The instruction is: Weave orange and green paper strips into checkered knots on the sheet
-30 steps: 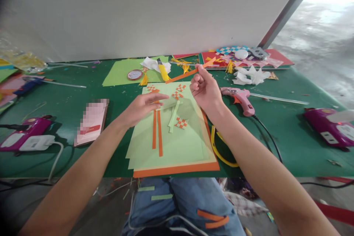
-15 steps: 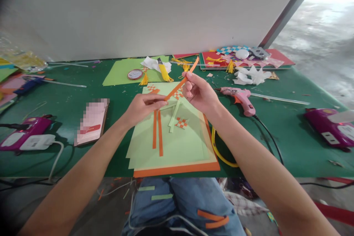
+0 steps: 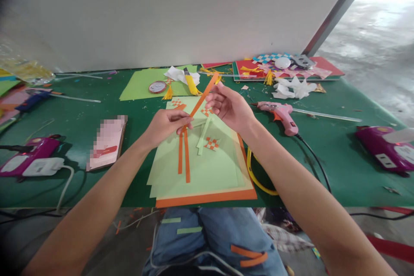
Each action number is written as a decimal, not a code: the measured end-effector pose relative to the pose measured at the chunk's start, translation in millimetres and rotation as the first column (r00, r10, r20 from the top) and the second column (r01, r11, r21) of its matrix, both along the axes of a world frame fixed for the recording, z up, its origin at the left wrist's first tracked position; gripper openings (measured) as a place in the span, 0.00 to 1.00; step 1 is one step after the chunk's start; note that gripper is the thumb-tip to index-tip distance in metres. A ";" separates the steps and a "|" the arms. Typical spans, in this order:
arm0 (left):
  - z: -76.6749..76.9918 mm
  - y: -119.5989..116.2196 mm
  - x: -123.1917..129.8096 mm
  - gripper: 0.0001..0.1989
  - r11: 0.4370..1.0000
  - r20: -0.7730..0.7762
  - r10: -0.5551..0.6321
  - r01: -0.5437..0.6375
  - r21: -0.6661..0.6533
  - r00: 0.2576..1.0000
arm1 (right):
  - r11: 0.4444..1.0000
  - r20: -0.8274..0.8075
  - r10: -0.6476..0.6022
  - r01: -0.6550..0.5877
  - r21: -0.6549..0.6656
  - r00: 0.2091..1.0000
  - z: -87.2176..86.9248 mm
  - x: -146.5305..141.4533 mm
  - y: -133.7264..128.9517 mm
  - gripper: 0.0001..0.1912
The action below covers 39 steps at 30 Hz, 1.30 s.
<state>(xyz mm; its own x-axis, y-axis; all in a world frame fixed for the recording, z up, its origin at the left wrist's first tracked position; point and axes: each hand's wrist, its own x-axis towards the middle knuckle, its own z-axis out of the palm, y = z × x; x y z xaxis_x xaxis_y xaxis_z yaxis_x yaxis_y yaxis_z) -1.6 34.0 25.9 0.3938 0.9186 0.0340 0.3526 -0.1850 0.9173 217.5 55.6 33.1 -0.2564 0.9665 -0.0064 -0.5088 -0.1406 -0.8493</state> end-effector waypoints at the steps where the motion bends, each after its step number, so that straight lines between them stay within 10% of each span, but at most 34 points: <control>1: 0.0 0.2 -0.1 0.14 1.000 -0.010 0.007 -0.007 0.009 1.000 | 1.000 0.013 0.028 -0.028 0.004 1.000 0.1 -0.7 -0.9 0.11; 20: 0.2 3.3 -0.7 0.14 0.990 -0.128 0.141 -0.142 0.000 0.982 | 0.979 0.119 0.156 -0.170 0.111 0.981 0.4 -3.3 -5.8 0.21; 29: -2.9 4.6 -0.3 0.11 0.998 0.031 0.014 -0.012 -0.060 0.999 | 0.908 0.224 0.338 -0.379 0.176 0.914 -8.0 -7.4 -9.1 0.15; 39: -5.2 3.4 -0.2 0.13 0.995 0.094 -0.045 0.053 -0.084 0.995 | 0.986 0.347 0.124 -0.156 0.066 0.930 -12.5 -14.0 -9.9 0.17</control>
<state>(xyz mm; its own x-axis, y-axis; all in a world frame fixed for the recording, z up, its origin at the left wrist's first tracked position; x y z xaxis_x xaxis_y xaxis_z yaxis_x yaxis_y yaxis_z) -1.8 37.4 20.7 0.4376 0.8991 -0.0067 0.2583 -0.1185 0.9588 203.5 45.7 20.6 -0.3870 0.9216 -0.0315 -0.1680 -0.1040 -0.9803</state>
